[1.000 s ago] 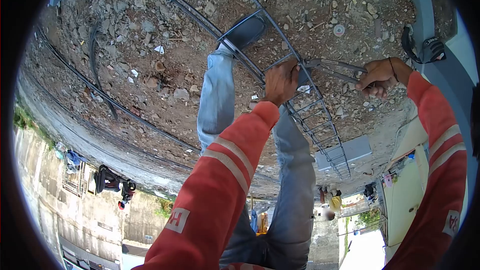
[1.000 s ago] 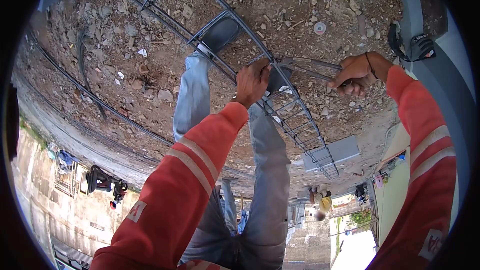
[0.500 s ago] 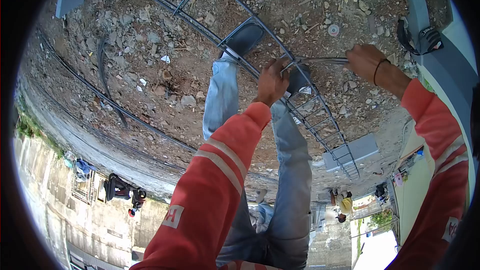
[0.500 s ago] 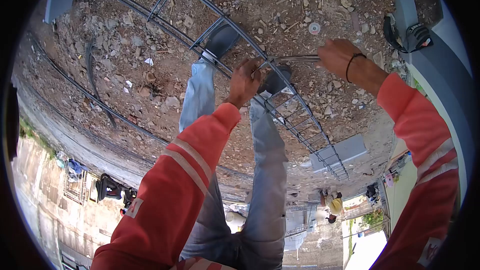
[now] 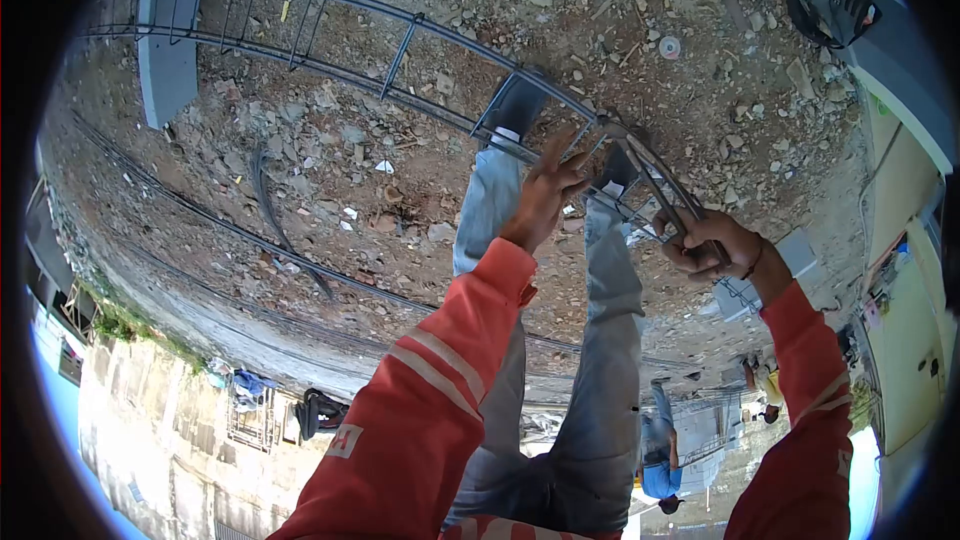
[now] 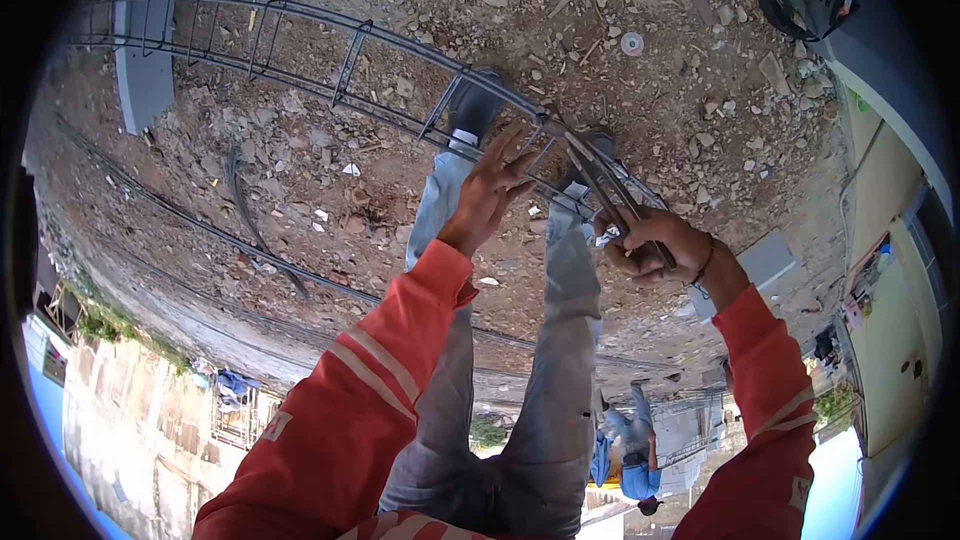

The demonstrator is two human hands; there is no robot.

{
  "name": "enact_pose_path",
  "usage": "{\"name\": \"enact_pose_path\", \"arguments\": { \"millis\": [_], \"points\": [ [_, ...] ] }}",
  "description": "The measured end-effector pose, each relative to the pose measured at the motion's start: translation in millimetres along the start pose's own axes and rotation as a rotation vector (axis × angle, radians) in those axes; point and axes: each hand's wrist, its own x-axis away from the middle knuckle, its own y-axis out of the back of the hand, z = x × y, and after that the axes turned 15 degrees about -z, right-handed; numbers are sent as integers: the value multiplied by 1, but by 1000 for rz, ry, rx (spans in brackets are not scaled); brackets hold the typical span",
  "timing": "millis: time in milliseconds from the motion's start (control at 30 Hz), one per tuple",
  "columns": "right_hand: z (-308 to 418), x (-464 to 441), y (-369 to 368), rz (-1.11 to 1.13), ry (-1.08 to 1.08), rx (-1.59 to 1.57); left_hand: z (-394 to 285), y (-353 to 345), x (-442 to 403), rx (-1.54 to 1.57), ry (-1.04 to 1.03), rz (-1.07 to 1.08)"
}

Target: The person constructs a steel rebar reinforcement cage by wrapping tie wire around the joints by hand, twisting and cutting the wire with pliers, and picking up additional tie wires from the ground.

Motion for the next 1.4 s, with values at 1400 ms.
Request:
{"name": "enact_pose_path", "arguments": {
  "millis": [1400],
  "points": [
    [-240, -277, -135, -1382, 1600, -56, 66, 98, -22, -808, 98, 149]
  ]
}}
